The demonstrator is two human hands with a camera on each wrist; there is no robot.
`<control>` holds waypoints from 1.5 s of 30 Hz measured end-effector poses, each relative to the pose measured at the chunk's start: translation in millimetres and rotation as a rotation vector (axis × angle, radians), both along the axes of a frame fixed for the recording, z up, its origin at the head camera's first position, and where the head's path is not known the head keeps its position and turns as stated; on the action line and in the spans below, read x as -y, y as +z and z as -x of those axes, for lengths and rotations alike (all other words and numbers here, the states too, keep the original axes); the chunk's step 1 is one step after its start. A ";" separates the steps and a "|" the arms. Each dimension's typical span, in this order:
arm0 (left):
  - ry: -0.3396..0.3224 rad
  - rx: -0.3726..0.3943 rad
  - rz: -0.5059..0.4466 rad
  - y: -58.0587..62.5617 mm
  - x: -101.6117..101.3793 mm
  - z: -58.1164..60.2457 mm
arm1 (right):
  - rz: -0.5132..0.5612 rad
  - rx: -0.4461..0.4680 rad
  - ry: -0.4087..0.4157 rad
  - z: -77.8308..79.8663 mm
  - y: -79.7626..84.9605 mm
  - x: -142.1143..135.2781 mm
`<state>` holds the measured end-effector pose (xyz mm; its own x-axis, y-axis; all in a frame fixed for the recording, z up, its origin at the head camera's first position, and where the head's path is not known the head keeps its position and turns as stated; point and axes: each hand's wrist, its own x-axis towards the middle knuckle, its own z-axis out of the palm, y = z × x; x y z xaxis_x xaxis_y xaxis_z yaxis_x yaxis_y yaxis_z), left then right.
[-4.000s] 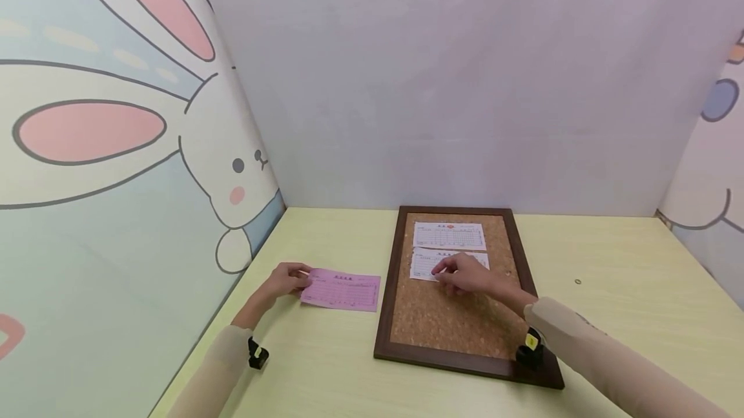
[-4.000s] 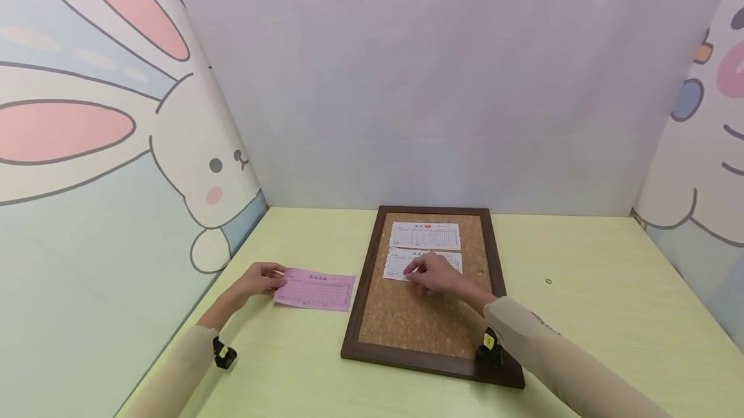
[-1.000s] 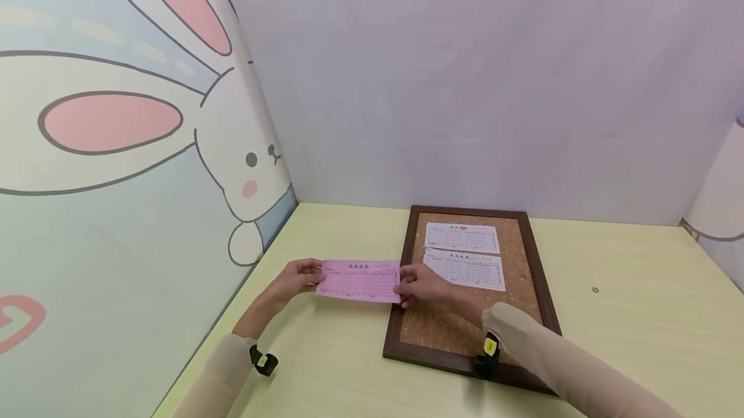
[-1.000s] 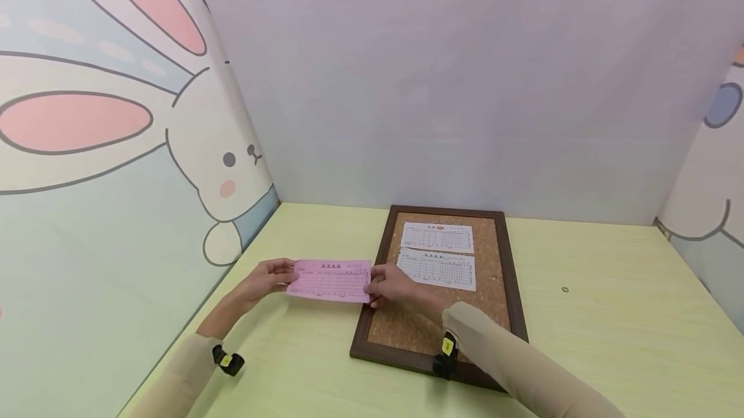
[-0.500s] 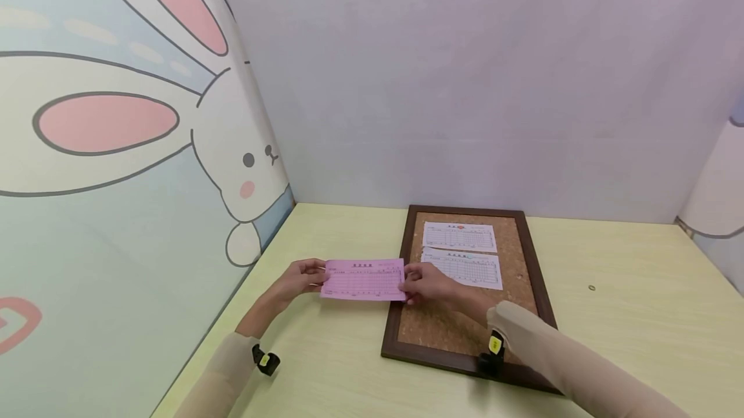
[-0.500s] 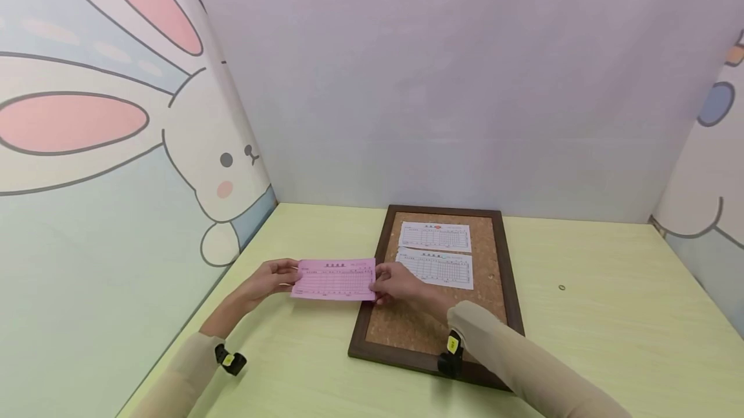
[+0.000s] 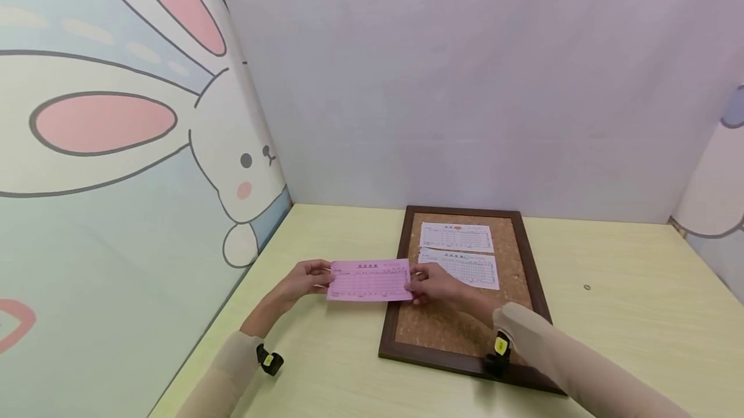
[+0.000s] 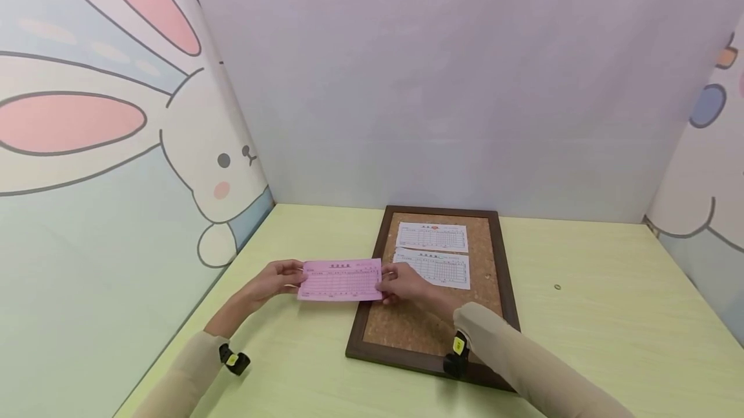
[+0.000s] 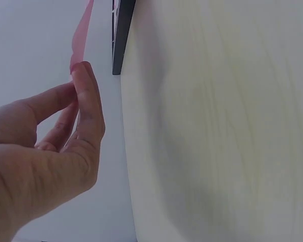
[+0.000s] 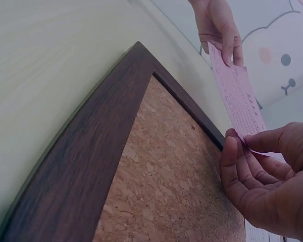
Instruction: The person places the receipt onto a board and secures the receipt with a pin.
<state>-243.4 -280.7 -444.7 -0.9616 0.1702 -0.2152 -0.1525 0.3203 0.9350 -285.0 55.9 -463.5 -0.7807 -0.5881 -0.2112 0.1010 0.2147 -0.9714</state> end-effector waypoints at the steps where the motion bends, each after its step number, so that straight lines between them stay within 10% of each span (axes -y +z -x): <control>1: -0.005 0.000 0.003 0.2 -1.3 0.8 | -0.006 0.000 -0.006 0.1 -0.1 -1.3; 45: -0.144 0.028 -0.036 -4.6 -47.3 19.7 | -0.118 -0.029 -0.112 -7.3 9.9 -54.4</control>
